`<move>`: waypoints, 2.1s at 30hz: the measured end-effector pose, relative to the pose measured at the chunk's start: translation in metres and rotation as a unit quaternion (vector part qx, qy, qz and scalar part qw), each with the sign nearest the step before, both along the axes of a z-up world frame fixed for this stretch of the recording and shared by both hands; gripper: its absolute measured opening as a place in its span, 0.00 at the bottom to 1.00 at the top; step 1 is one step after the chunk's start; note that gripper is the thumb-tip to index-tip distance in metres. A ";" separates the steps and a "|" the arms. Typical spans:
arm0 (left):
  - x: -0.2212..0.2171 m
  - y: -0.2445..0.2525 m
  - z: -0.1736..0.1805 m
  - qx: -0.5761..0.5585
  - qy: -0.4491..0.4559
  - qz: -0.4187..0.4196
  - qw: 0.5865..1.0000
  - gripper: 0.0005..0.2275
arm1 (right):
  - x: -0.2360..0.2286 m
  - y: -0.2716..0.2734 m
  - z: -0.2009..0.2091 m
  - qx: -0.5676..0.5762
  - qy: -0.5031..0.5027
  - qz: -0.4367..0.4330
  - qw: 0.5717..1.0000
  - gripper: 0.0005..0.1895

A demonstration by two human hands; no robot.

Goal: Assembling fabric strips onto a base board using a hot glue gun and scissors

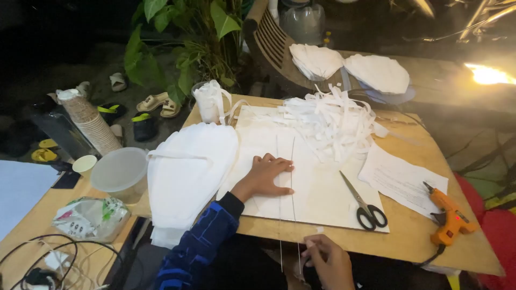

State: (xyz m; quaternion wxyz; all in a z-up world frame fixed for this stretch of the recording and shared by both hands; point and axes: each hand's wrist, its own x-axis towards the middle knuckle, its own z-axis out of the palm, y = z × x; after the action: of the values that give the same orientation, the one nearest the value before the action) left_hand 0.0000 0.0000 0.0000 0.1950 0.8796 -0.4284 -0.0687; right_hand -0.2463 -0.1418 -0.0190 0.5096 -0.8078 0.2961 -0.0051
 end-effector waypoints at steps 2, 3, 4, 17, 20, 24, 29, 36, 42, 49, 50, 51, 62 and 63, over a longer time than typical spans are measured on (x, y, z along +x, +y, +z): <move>-0.002 0.000 0.002 0.001 0.000 0.000 1.000 0.37 | -0.002 0.001 -0.003 0.000 -0.009 0.008 1.000 0.10; -0.002 0.001 0.004 0.004 -0.002 0.000 1.000 0.37 | -0.002 0.002 -0.004 0.003 -0.020 0.015 1.000 0.10; -0.002 0.001 0.002 0.002 -0.003 0.001 1.000 0.37 | -0.001 0.003 -0.006 0.001 -0.021 0.017 1.000 0.10; 0.001 -0.001 -0.003 0.011 -0.009 0.004 1.000 0.38 | 0.001 0.030 -0.035 -0.074 0.022 -0.004 0.997 0.10; 0.004 -0.003 -0.008 0.008 -0.011 0.001 1.000 0.38 | 0.000 0.030 -0.056 -0.181 0.060 0.015 0.981 0.12; 0.005 -0.002 -0.010 0.000 -0.018 0.001 1.000 0.39 | 0.004 0.041 -0.064 -0.258 0.092 0.027 0.961 0.12; 0.004 -0.002 -0.008 0.002 -0.017 0.000 1.000 0.39 | 0.004 0.054 -0.057 -0.290 0.080 0.025 0.953 0.11; 0.007 -0.002 -0.013 0.002 -0.029 -0.002 1.000 0.39 | -0.007 0.056 -0.025 -0.282 0.199 0.013 0.938 0.16; 0.007 -0.002 -0.013 0.001 -0.033 -0.006 0.999 0.38 | -0.012 0.040 -0.041 -0.276 0.227 0.071 0.931 0.15; 0.004 0.000 -0.010 -0.015 -0.029 -0.003 0.999 0.38 | -0.013 0.049 -0.035 -0.293 0.167 0.094 0.937 0.15; 0.002 0.001 -0.008 -0.012 -0.018 -0.005 1.000 0.38 | -0.013 0.048 -0.032 -0.279 0.189 0.084 0.938 0.14; 0.001 0.002 -0.005 -0.009 -0.007 -0.005 1.000 0.38 | -0.013 0.046 -0.029 -0.266 0.210 0.076 0.938 0.13; 0.002 0.002 -0.008 -0.012 -0.005 -0.005 1.000 0.39 | -0.022 0.009 -0.066 -0.268 0.129 0.071 0.952 0.26; 0.001 0.003 -0.006 -0.011 -0.005 -0.005 1.000 0.38 | -0.021 0.011 -0.062 -0.271 0.145 0.060 0.950 0.25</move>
State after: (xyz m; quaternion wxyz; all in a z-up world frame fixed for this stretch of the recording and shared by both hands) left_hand 0.0014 0.0025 -0.0062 0.2025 0.8756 -0.4343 -0.0605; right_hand -0.2672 -0.1304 -0.0806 0.2229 -0.9238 0.3052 0.0622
